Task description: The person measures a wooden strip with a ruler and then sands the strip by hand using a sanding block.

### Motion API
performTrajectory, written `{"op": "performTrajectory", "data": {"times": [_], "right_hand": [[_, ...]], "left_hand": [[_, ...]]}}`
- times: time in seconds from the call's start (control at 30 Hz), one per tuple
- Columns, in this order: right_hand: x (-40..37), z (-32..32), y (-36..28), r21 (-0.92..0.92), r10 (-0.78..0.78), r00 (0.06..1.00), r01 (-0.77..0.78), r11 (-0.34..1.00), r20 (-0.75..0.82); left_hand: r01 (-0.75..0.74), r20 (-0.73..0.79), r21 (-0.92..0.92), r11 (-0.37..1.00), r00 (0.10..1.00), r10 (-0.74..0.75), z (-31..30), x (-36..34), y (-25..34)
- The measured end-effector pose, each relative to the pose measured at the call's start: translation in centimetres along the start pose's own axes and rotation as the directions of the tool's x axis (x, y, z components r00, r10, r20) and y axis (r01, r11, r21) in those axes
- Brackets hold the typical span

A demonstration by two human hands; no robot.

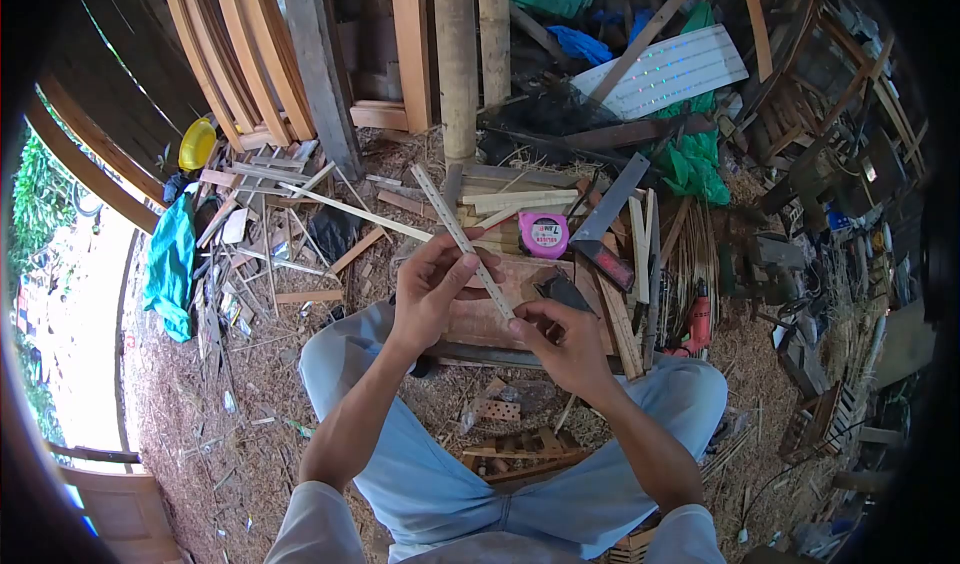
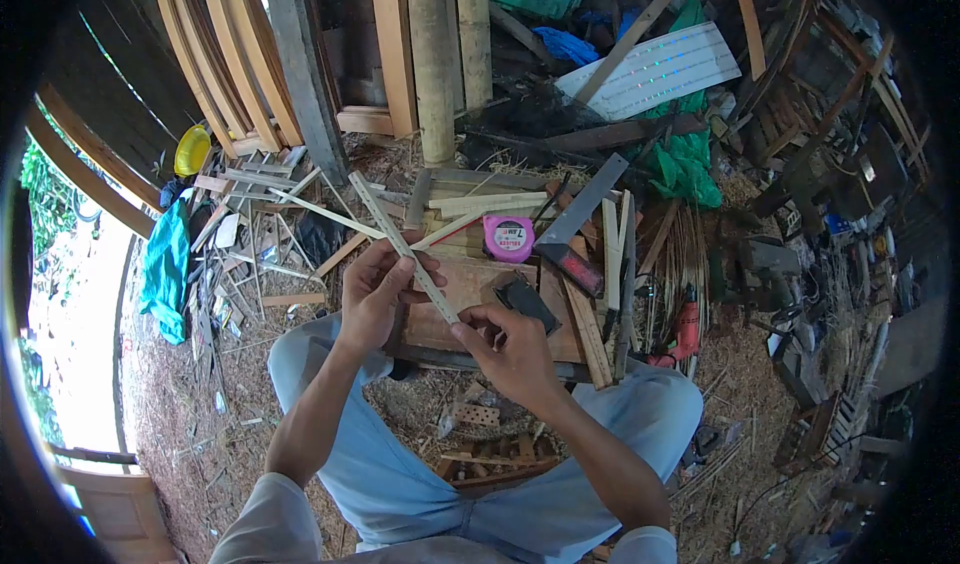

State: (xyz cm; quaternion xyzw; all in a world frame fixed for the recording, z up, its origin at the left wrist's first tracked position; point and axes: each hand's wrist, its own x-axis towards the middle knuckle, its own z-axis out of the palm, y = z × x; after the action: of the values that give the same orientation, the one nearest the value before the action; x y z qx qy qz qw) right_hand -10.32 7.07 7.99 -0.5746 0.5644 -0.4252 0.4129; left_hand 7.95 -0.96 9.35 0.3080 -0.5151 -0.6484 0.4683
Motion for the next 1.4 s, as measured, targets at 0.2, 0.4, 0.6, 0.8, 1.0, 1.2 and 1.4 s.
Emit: {"op": "performTrajectory", "data": {"times": [0.2, 0.4, 0.6, 0.8, 1.0, 1.2, 1.4], "right_hand": [[-0.04, -0.1, -0.12, -0.001, 0.02, 1.0, -0.02, 1.0, 0.018], [-0.07, 0.1, 0.06, 0.01, -0.002, 1.0, 0.002, 1.0, 0.0], [-0.08, 0.15, 0.09, 0.006, -0.001, 1.0, 0.001, 1.0, -0.002], [-0.09, 0.01, -0.17, -0.009, 0.003, 1.0, -0.003, 1.0, 0.009], [-0.11, 0.08, -0.05, -0.007, 0.007, 1.0, -0.007, 1.0, 0.005], [-0.13, 0.12, 0.02, 0.001, -0.012, 1.0, 0.012, 1.0, 0.013], [-0.06, -0.08, -0.27, -0.037, 0.018, 0.999, -0.017, 0.999, 0.041]], "left_hand": [[-0.031, 0.003, 0.026, 0.999, 1.0, 0.031, -0.06, 0.0, -0.34], [-0.052, 0.001, 0.07, 0.996, 0.999, 0.052, -0.02, 0.02, -0.32], [-0.048, 0.002, 0.061, 0.997, 0.999, 0.048, -0.02, -0.02, -0.37], [-0.039, -0.004, 0.064, 0.997, 0.999, 0.039, -0.01, -0.09, -0.3], [-0.044, 0.004, 0.061, 0.997, 0.999, 0.044, -0.07, -0.06, -0.37], [-0.056, 0.013, 0.059, 0.997, 0.998, 0.055, -0.22, -0.02, -0.5], [-0.065, -0.002, 0.049, 0.997, 0.998, 0.065, -0.02, 0.03, -0.52]]}}
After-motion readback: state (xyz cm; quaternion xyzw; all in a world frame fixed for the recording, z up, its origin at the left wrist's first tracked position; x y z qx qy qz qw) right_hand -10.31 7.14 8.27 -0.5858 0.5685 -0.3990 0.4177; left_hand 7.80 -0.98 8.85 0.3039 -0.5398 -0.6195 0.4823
